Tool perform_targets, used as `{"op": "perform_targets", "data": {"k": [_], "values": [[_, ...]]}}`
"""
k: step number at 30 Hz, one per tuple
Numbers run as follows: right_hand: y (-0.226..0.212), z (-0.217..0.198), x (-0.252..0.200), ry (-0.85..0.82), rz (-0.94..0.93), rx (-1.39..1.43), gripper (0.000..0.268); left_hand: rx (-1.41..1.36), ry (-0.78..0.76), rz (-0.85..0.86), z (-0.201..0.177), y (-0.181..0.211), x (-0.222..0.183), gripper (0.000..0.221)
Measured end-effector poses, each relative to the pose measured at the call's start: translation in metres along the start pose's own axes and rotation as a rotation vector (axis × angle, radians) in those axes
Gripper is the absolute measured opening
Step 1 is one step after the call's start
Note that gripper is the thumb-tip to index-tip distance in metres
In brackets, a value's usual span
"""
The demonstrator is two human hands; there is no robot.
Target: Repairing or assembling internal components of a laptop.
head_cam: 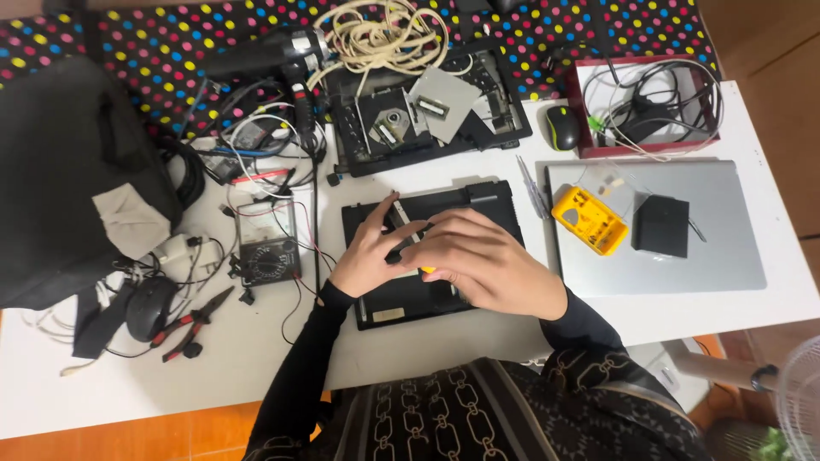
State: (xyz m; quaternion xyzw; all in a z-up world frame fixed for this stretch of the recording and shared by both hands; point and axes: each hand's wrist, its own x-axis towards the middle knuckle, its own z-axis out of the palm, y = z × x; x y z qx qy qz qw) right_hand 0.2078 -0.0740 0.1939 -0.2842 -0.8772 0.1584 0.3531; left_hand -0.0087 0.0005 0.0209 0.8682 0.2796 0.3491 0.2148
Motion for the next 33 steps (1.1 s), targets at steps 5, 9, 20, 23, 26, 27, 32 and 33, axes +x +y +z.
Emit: {"op": "perform_targets", "data": {"k": [5,9,20,23,26,27,32,33], "values": [[0.001,0.002,-0.007,0.035,0.013,0.002,0.027,-0.020,0.016,0.005,0.002,-0.002,-0.003,0.067],[-0.003,0.003,-0.015,0.133,0.148,0.055,0.026,-0.005,0.026,-0.027,0.003,0.000,-0.003,0.064],[0.000,0.039,-0.077,0.551,0.298,0.119,0.019,-0.047,-0.027,-0.059,-0.003,0.003,0.001,0.059],[0.005,0.037,-0.081,0.579,0.278,0.115,0.021,-0.066,-0.041,-0.090,-0.002,0.004,-0.001,0.059],[0.017,0.035,-0.086,0.569,0.247,0.098,0.021,-0.058,-0.033,-0.080,0.006,-0.009,-0.002,0.061],[0.020,0.038,-0.091,0.566,0.242,0.111,0.022,-0.049,-0.026,-0.059,0.012,-0.015,-0.007,0.063],[0.017,0.048,-0.121,0.843,0.375,0.413,0.024,-0.080,-0.042,-0.047,0.012,-0.017,-0.014,0.065],[0.018,0.048,-0.124,0.894,0.381,0.415,0.025,-0.091,-0.046,-0.047,0.012,-0.018,-0.012,0.064]]}}
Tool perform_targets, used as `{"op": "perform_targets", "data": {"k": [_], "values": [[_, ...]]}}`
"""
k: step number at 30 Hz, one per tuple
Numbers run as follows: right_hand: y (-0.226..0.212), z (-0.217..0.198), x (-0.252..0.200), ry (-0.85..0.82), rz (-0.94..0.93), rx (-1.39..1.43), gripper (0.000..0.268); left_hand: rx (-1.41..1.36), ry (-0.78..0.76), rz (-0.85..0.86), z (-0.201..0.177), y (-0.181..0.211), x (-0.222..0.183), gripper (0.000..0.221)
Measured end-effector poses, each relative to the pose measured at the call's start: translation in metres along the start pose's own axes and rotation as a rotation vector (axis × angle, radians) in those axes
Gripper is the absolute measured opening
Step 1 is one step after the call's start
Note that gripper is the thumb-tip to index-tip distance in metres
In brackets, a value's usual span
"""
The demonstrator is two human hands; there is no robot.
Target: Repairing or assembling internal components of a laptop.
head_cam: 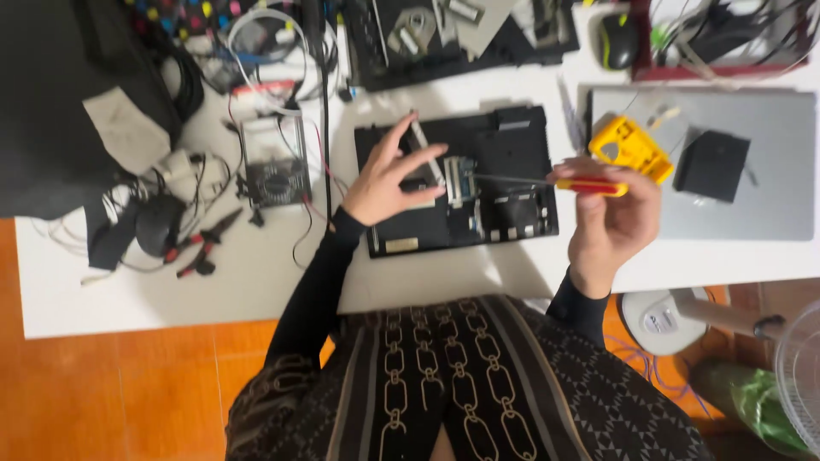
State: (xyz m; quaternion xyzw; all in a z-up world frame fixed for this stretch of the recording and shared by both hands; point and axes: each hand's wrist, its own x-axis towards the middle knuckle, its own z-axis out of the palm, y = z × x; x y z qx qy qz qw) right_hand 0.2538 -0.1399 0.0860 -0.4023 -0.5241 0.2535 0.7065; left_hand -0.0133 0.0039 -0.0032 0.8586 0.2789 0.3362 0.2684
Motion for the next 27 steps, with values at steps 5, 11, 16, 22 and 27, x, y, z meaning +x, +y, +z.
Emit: {"op": "perform_targets", "data": {"k": [5,11,16,22,27], "values": [[0.007,-0.002,-0.023,0.084,0.002,-0.070,0.027,0.011,-0.003,-0.004,-0.002,0.004,0.000,0.062],[0.021,0.000,-0.036,0.166,-0.009,-0.111,0.029,0.017,0.014,0.024,0.001,-0.001,0.000,0.063],[0.034,0.003,-0.028,0.190,-0.051,-0.036,0.034,0.080,0.026,0.046,-0.003,-0.001,0.003,0.065],[0.040,0.007,-0.015,0.130,-0.054,0.012,0.034,0.107,0.059,0.060,0.004,-0.005,-0.001,0.065],[0.035,0.011,0.019,0.019,-0.067,-0.008,0.031,-0.029,0.012,-0.021,-0.003,0.006,0.005,0.062]]}}
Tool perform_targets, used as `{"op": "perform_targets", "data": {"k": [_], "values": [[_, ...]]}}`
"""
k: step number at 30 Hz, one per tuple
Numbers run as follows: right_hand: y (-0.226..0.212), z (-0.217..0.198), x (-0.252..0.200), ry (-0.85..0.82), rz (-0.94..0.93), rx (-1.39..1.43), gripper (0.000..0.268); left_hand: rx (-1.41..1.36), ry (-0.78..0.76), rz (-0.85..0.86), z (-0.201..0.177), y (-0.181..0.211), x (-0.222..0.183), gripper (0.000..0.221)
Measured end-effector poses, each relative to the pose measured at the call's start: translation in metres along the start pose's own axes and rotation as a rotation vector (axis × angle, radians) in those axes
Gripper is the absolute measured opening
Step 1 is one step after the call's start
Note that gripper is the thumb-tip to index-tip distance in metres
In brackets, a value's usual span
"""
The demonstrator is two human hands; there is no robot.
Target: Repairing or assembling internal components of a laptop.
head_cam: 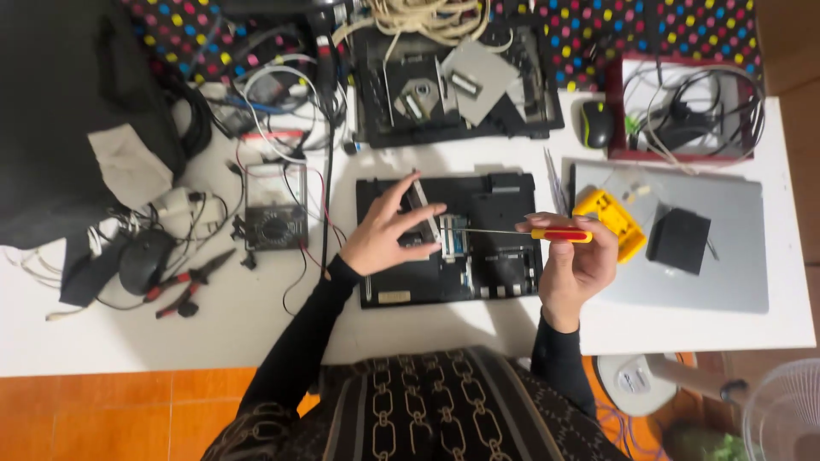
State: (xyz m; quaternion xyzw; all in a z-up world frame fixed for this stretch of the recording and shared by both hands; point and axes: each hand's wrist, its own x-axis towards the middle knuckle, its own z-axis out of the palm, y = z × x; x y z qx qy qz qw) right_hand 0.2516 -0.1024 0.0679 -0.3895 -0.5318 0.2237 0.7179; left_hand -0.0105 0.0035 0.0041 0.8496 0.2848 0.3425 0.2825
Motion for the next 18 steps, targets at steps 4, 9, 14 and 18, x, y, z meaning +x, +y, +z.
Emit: {"op": "perform_targets", "data": {"k": [4,9,14,18], "values": [[0.005,0.002,0.022,-0.076,-0.024,0.037,0.030,0.115,0.052,0.072,-0.004,0.003,0.003,0.064],[0.026,0.004,0.023,-0.062,0.032,0.046,0.030,0.018,0.022,0.019,-0.007,0.005,0.003,0.062],[0.038,-0.001,0.019,0.019,0.078,0.085,0.033,-0.001,0.000,0.014,-0.007,0.008,0.006,0.061],[0.042,-0.005,0.018,0.059,0.087,0.135,0.036,-0.014,0.035,0.012,-0.008,0.008,0.007,0.060]]}}
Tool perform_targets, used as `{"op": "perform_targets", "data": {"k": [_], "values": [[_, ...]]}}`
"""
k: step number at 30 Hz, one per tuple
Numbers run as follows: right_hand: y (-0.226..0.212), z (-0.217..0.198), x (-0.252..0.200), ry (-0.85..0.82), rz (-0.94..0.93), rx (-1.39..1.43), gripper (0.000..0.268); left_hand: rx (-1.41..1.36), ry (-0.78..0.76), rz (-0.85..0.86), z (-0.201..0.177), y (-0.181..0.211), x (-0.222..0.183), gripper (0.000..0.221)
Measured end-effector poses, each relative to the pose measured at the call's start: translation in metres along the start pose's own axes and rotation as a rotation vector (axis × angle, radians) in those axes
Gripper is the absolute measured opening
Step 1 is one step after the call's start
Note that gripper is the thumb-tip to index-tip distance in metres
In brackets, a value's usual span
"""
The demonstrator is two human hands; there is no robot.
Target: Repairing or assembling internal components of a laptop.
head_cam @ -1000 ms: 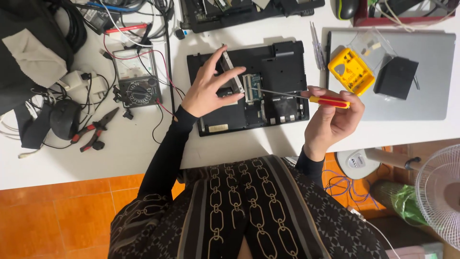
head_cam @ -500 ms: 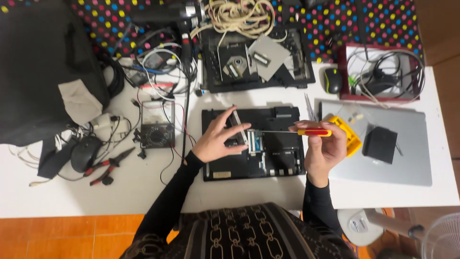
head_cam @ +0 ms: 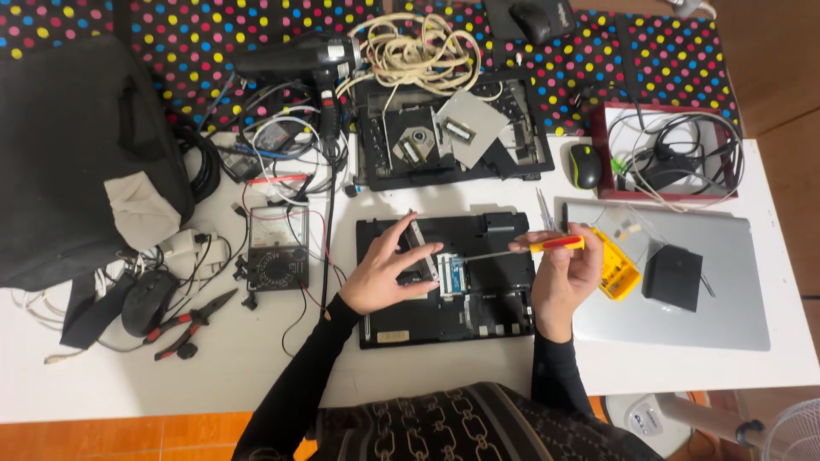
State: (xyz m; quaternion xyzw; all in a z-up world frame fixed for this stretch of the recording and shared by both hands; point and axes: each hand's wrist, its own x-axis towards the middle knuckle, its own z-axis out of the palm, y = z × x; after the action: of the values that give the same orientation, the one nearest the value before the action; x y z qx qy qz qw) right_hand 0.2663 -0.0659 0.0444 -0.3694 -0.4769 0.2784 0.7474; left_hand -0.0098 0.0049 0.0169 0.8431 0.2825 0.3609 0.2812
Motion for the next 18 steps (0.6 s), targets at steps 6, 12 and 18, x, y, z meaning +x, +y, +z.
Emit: {"op": "perform_targets", "data": {"k": [6,12,18], "values": [[0.0008,0.0016,0.0027,0.042,0.035,0.041,0.038,0.041,-0.010,0.009,-0.0001,0.0013,-0.0018,0.061],[0.0053,-0.0007,0.0016,0.038,0.038,0.049,0.038,0.017,-0.033,-0.009,-0.0004,0.0009,-0.0009,0.059],[0.0077,-0.0034,-0.0007,0.014,0.039,0.056,0.039,0.033,-0.030,-0.015,0.0003,0.0007,-0.0015,0.060]]}}
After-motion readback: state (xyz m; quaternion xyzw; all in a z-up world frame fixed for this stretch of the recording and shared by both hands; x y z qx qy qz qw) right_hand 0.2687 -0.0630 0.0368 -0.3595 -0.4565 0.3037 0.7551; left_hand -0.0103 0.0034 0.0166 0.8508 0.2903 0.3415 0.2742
